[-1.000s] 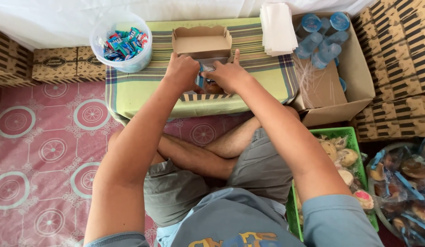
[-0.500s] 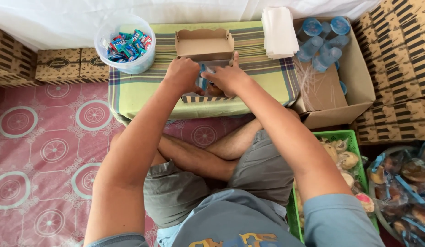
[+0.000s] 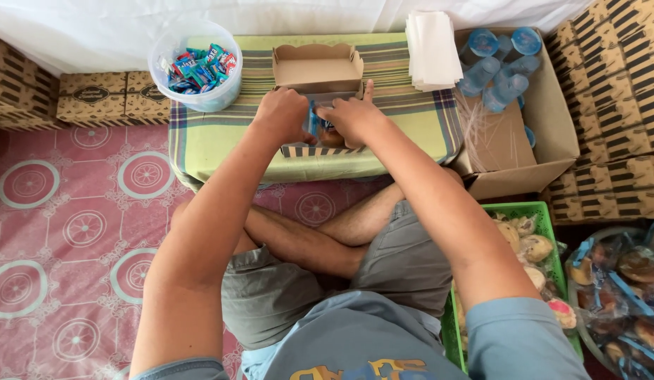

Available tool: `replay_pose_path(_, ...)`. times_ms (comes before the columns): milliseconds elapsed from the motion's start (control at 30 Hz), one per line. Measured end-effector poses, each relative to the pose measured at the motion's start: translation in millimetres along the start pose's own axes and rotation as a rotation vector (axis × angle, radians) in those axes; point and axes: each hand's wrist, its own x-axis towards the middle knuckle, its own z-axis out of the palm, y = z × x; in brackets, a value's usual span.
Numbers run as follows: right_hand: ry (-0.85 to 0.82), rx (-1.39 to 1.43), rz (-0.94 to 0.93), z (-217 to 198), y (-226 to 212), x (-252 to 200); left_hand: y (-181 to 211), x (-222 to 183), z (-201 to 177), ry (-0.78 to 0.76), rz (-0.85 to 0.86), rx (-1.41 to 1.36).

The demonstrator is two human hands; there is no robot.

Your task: Folding cardboard boxes and filling them with various snack items like cakes and candies.

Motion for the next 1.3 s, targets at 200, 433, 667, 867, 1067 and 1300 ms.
replay_pose_path(200, 0.009, -0.003, 0.005, 4.5, 6.0, 6.8, 1.9, 6.0, 21.6, 0.030, -0.034, -0.033)
replay_pose_path(433, 0.007, 0.147, -0.001, -6.5, 11.2, -13.0, 5.9, 29.8, 67.3, 0.001, -0.098, 0.003)
replay_pose_path(667, -0.006, 0.207, -0.018, -8.7, 11.7, -9.5, 30.4, -12.1, -32.1, -0.022, 0.022, -0.235)
replay_pose_path(867, -0.024, 0.108, 0.005, -23.5, 15.3, -20.4, 3.6, 35.5, 65.0, 0.003, 0.020, -0.021)
replay_pose_path(1067, 0.121, -0.005, -0.099, -2.8, 25.5, -8.7, 9.6, 34.4, 49.4, -0.043, 0.045, 0.036)
replay_pose_path(1300, 0.371, -0.173, -0.108, 8.9, 44.5, -14.8, 17.4, 33.0, 33.3, -0.082, 0.029, 0.072)
